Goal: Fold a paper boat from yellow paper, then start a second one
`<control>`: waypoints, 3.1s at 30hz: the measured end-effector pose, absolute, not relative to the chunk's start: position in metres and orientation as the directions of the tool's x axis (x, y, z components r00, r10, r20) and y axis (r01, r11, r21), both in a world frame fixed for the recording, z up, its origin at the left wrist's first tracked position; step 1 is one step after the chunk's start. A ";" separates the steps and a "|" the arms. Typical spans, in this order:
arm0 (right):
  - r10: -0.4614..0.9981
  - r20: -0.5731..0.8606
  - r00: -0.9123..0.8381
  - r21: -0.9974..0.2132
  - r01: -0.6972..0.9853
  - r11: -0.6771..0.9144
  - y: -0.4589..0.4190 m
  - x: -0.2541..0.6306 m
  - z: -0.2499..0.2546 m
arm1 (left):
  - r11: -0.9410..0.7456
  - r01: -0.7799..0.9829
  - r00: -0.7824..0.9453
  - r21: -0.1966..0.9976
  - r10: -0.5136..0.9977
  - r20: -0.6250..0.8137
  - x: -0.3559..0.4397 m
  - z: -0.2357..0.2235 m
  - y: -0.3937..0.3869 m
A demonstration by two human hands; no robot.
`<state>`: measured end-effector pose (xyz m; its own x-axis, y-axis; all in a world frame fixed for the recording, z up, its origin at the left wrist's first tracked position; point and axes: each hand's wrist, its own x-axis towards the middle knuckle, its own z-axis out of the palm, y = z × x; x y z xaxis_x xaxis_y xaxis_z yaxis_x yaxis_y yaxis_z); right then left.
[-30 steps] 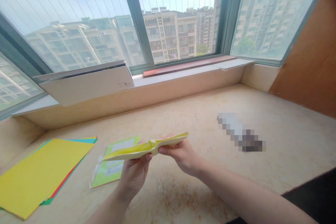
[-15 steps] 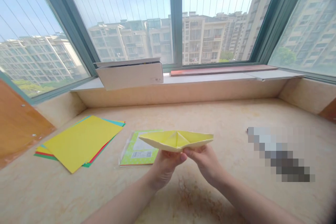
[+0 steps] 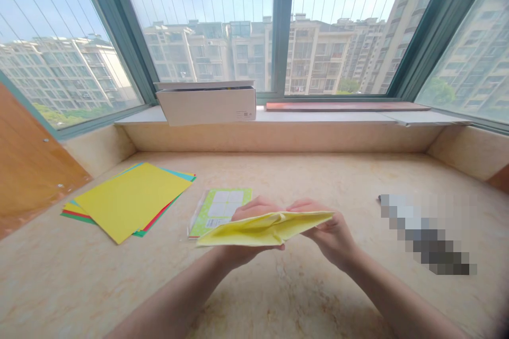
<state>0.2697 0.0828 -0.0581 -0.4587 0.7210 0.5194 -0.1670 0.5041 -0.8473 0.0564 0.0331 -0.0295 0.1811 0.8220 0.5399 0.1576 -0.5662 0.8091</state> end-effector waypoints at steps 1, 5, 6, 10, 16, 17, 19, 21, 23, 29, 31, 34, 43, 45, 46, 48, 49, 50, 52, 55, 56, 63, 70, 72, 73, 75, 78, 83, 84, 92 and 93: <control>0.693 0.561 -0.452 -0.811 -0.131 0.571 0.085 0.272 -0.058 | -0.571 0.187 0.193 0.799 0.819 0.540 0.055 -0.025 0.032; 0.544 0.805 -0.239 -0.560 -0.001 0.828 0.086 0.284 -0.051 | -0.568 0.240 0.212 0.788 0.822 0.528 0.049 -0.018 0.030; 0.474 0.859 -0.196 -0.474 0.050 0.879 0.084 0.287 -0.048 | -0.574 0.243 0.217 0.782 0.818 0.533 0.048 -0.020 0.032; 0.230 0.891 -0.392 -0.109 0.308 0.945 0.067 0.292 -0.035 | -0.605 0.265 0.226 0.751 0.796 0.562 0.050 -0.033 0.037; 0.291 0.742 -0.604 -0.123 0.304 0.945 0.052 0.279 -0.031 | -0.531 0.297 0.231 0.793 0.846 0.480 0.062 -0.047 0.040; 0.307 0.740 -0.598 -0.157 0.290 0.944 0.052 0.276 -0.032 | -0.526 0.279 0.247 0.803 0.848 0.469 0.062 -0.049 0.040; 0.359 0.731 -0.580 -0.246 0.266 0.932 0.054 0.273 -0.033 | -0.522 0.229 0.270 0.822 0.845 0.461 0.063 -0.051 0.041; 0.419 0.697 -0.581 -0.336 0.251 0.908 0.055 0.270 -0.035 | -0.516 0.201 0.273 0.833 0.846 0.458 0.064 -0.051 0.041; 0.473 0.643 -0.602 -0.400 0.263 0.878 0.058 0.269 -0.038 | -0.488 0.168 0.276 0.857 0.857 0.435 0.066 -0.050 0.041; 0.654 0.631 -0.417 -0.559 0.339 0.756 0.069 0.267 -0.050 | -0.268 -0.085 0.107 0.960 0.955 0.276 0.078 -0.048 0.040; 0.767 0.566 -0.302 -0.705 0.305 0.640 0.072 0.265 -0.054 | -0.214 -0.134 0.035 0.968 0.975 0.221 0.081 -0.047 0.041; 0.857 0.312 -0.410 -0.898 0.166 0.407 0.074 0.261 -0.057 | -0.165 -0.150 -0.001 0.975 0.986 0.166 0.085 -0.045 0.042; 0.896 0.194 -0.400 -0.948 0.157 0.276 0.080 0.251 -0.060 | -0.073 -0.224 -0.047 0.972 0.997 0.064 0.089 -0.045 0.046; 0.827 0.175 -0.534 -0.966 0.070 0.250 0.082 0.250 -0.058 | -0.086 -0.216 -0.060 0.973 0.995 0.074 0.087 -0.046 0.048; 0.780 0.170 -0.602 -0.971 0.031 0.235 0.082 0.251 -0.057 | -0.101 -0.204 -0.075 0.974 0.993 0.087 0.086 -0.046 0.049; 0.716 0.157 -0.680 -0.977 0.000 0.215 0.083 0.254 -0.056 | -0.133 -0.199 -0.120 0.971 0.987 0.111 0.084 -0.045 0.050; 0.712 0.139 -0.688 -0.978 0.018 0.208 0.083 0.256 -0.056 | -0.145 -0.205 -0.140 0.968 0.983 0.117 0.083 -0.044 0.051; 0.723 0.112 -0.682 -0.979 0.050 0.198 0.083 0.258 -0.056 | -0.154 -0.213 -0.158 0.965 0.980 0.121 0.082 -0.044 0.052; 0.746 0.056 -0.663 -0.975 0.124 0.183 0.083 0.263 -0.056 | -0.166 -0.227 -0.170 0.960 0.977 0.129 0.081 -0.043 0.053; 0.778 0.045 -0.626 -0.963 0.180 0.200 0.082 0.266 -0.056 | -0.187 -0.233 -0.180 0.954 0.973 0.146 0.081 -0.044 0.054; 0.780 0.060 -0.623 -0.961 0.176 0.214 0.081 0.266 -0.055 | -0.192 -0.233 -0.187 0.953 0.971 0.149 0.081 -0.044 0.054; 0.750 0.173 -0.638 -0.935 0.133 0.329 0.077 0.266 -0.057 | -0.202 -0.244 -0.222 0.949 0.964 0.148 0.075 -0.049 0.059; 0.839 0.382 -0.387 -0.686 0.490 0.538 0.084 0.268 -0.064 | -0.053 -0.522 -0.008 0.851 0.998 0.057 0.077 -0.041 0.051; 0.801 0.418 -0.429 -0.579 0.554 0.599 0.081 0.266 -0.066 | -0.052 -0.525 0.070 0.849 0.992 0.104 0.079 -0.040 0.049; 0.782 0.419 -0.462 -0.558 0.548 0.623 0.078 0.265 -0.067 | -0.070 -0.514 0.075 0.855 0.989 0.127 0.079 -0.040 0.049; 0.760 0.406 -0.507 -0.585 0.495 0.643 0.073 0.262 -0.069 | -0.106 -0.476 0.029 0.873 0.990 0.136 0.078 -0.042 0.051; 0.794 0.371 -0.481 -0.733 0.374 0.569 0.070 0.259 -0.069 | -0.098 -0.356 -0.025 0.929 0.995 0.095 0.074 -0.044 0.053; 0.844 0.242 -0.478 -0.958 0.018 0.285 0.078 0.262 -0.058 | -0.046 -0.108 0.181 0.993 0.981 0.065 0.073 -0.041 0.045; 0.828 0.221 -0.515 -0.971 -0.035 0.237 0.080 0.263 -0.055 | -0.047 -0.089 0.229 0.995 0.971 0.067 0.075 -0.039 0.043; 0.736 0.143 -0.662 -0.970 -0.242 -0.029 0.081 0.262 -0.050 | -0.066 -0.124 0.359 0.990 0.927 0.107 0.081 -0.032 0.037; 0.736 0.147 -0.661 -0.964 -0.262 -0.043 0.080 0.261 -0.050 | -0.068 -0.144 0.365 0.987 0.924 0.117 0.082 -0.033 0.038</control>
